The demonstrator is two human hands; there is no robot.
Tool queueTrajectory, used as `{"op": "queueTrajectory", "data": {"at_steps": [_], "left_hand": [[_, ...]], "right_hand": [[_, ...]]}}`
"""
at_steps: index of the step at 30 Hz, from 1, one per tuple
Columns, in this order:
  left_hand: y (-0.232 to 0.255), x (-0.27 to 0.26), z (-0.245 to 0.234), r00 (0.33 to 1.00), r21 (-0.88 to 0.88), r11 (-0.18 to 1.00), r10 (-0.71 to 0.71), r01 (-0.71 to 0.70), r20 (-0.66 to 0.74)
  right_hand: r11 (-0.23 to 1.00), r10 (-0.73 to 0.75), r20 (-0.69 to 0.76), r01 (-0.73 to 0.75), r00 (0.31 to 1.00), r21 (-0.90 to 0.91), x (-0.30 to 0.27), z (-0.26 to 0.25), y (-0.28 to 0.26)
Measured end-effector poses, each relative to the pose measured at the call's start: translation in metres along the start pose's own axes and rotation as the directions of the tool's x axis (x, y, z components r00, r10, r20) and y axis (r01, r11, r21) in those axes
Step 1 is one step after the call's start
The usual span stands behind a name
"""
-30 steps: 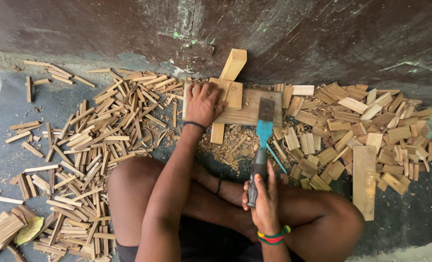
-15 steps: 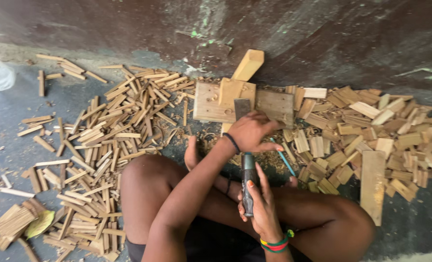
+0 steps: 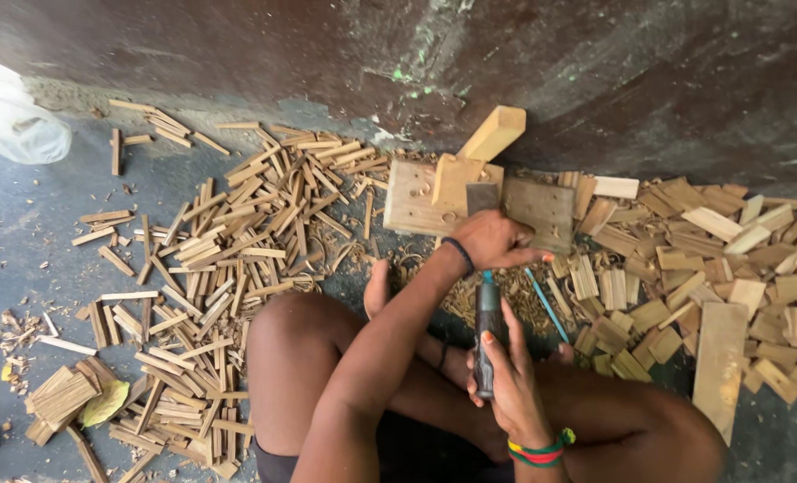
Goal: The person sits on the floor and uses a hammer and chisel to carve a small piece of wood clamped to a wooden block. They repeatedly strike the chisel to shape the wood, occasionally pausing to pick up and reposition the wood pieces.
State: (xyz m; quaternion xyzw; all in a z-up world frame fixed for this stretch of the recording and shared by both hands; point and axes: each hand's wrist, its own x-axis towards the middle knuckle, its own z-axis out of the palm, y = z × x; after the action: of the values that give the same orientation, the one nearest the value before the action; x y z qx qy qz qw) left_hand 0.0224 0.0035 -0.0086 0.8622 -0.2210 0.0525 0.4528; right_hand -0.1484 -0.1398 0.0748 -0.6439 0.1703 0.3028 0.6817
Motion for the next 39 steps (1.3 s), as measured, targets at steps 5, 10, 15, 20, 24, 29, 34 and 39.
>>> {"op": "queueTrajectory", "data": {"at_steps": [5,10,15,20,24,29,34,39], "left_hand": [[-0.009,0.014,0.002,0.999,0.007,1.000,-0.015,0.015,0.034],[-0.017,0.029,-0.011,1.000,0.048,0.999,0.019,-0.019,0.000],[-0.017,0.035,-0.004,0.993,0.092,0.994,-0.075,0.066,0.094],[-0.010,0.040,-0.003,0.985,0.231,0.972,-0.081,0.043,0.154],[0.001,0.033,0.006,1.000,0.273,0.962,0.017,-0.016,-0.002],[0.012,0.014,0.019,0.900,0.234,0.966,0.195,-0.107,-0.391],[-0.005,-0.032,-0.021,0.761,0.174,0.961,-0.054,0.216,-0.647],[-0.012,-0.033,-0.021,0.729,0.277,0.810,-0.247,0.517,-0.639]], "right_hand": [[1.000,0.010,-0.019,-0.010,1.000,-0.001,0.012,-0.001,-0.003],[0.999,0.034,-0.037,-0.034,0.999,0.004,0.031,0.005,-0.012],[0.999,0.027,-0.020,-0.026,0.999,0.045,0.043,0.000,-0.005],[0.990,0.028,0.050,-0.034,0.998,0.138,0.053,-0.005,0.008],[0.980,-0.046,0.134,0.019,0.990,0.196,0.059,-0.027,0.015],[0.944,-0.078,0.209,0.005,0.975,0.330,0.059,-0.060,0.016],[0.912,-0.211,0.090,0.163,0.973,0.375,0.050,-0.067,0.019],[0.878,-0.264,-0.142,0.299,0.954,0.373,0.037,-0.095,0.012]]}}
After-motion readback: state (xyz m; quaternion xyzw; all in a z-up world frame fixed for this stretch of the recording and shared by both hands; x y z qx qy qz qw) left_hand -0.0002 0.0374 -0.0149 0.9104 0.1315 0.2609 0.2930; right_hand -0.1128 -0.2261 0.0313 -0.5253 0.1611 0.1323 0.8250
